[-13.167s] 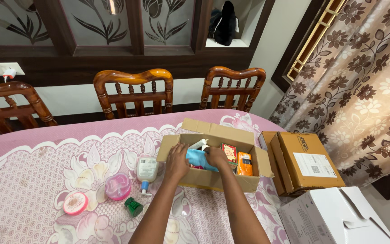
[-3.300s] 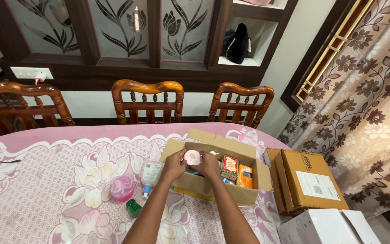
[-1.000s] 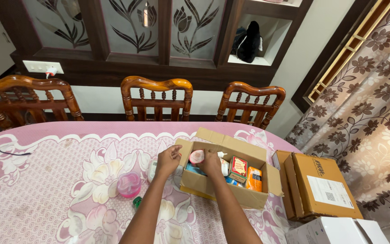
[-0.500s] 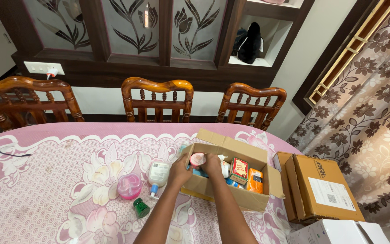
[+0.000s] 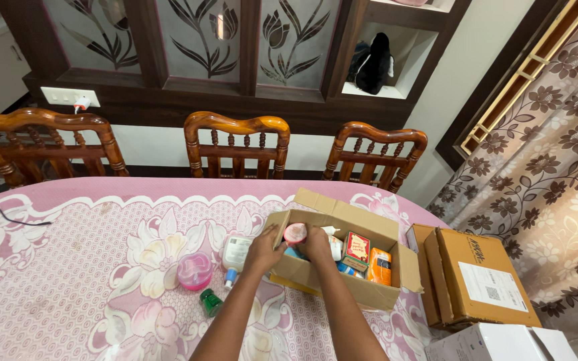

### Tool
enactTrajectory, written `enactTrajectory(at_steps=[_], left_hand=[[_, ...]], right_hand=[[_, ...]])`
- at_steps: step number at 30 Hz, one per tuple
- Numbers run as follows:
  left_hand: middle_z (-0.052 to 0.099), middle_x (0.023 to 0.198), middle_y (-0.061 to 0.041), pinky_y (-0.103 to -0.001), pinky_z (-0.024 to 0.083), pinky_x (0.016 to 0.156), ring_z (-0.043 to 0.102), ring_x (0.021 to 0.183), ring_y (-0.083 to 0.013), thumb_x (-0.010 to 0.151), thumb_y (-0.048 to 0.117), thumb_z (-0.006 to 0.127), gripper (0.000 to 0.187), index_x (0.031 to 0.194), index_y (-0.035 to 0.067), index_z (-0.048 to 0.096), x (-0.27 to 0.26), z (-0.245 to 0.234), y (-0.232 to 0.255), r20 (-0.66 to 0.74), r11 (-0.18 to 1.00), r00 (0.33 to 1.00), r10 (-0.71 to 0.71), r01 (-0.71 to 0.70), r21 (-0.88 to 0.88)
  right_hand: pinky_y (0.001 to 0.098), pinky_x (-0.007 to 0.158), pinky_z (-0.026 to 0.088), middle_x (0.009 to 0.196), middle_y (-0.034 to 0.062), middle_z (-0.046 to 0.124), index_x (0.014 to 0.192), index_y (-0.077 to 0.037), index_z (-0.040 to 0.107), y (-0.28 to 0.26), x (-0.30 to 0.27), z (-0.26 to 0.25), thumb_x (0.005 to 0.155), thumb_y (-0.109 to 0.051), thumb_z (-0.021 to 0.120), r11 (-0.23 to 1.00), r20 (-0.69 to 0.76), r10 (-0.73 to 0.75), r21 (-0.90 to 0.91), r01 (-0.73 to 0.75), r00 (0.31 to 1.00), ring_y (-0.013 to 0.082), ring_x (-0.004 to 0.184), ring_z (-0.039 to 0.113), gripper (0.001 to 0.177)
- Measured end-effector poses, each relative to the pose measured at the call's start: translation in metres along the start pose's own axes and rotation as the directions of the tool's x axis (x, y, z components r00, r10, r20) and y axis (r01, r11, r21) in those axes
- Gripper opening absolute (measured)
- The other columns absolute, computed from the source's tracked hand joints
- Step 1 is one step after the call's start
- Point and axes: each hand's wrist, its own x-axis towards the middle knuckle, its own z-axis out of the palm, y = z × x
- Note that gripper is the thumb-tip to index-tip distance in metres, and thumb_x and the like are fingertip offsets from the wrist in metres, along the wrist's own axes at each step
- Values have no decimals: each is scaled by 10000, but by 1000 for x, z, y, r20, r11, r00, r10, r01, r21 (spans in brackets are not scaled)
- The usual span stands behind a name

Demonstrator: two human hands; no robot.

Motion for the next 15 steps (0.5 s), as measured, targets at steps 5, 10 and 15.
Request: enactTrajectory(at_steps=[5, 10, 15], left_hand=[[630, 1394, -169, -369, 471, 1091, 620, 1273, -316, 879, 269, 739, 556, 1379, 61, 612, -2, -37, -9, -97, 984, 988, -119, 104, -145], [680, 1310, -164, -398, 558, 971, 727, 1080, -344, 870, 305, 733, 544, 1381, 147, 629, -13, -86, -22, -120, 929, 930, -347, 323, -182], [715, 1232, -187, -416, 538, 974, 681, 1136, -361, 840, 284, 767, 501, 1309, 126, 687, -28, -97, -58, -217, 960, 935, -279, 268, -80]], right_hand=[[474, 873, 565, 1024, 260, 725, 1266, -38, 623, -5, 1, -9, 603, -261, 934, 999, 12, 40, -13, -39, 999, 418, 1001, 696, 765], [459, 900, 564, 1100, 245, 734, 1276, -41, 672, -48, -1, -29, 730, -155, 828, 994, -177, -15, 102, 34, 984, 406, 1030, 700, 579], [432, 841, 563, 1099, 194, 727, 1189, -64, 709, -138, -10, -49, 748, -131, 807, 964, -134, -44, 253, 77, 990, 348, 964, 709, 456]])
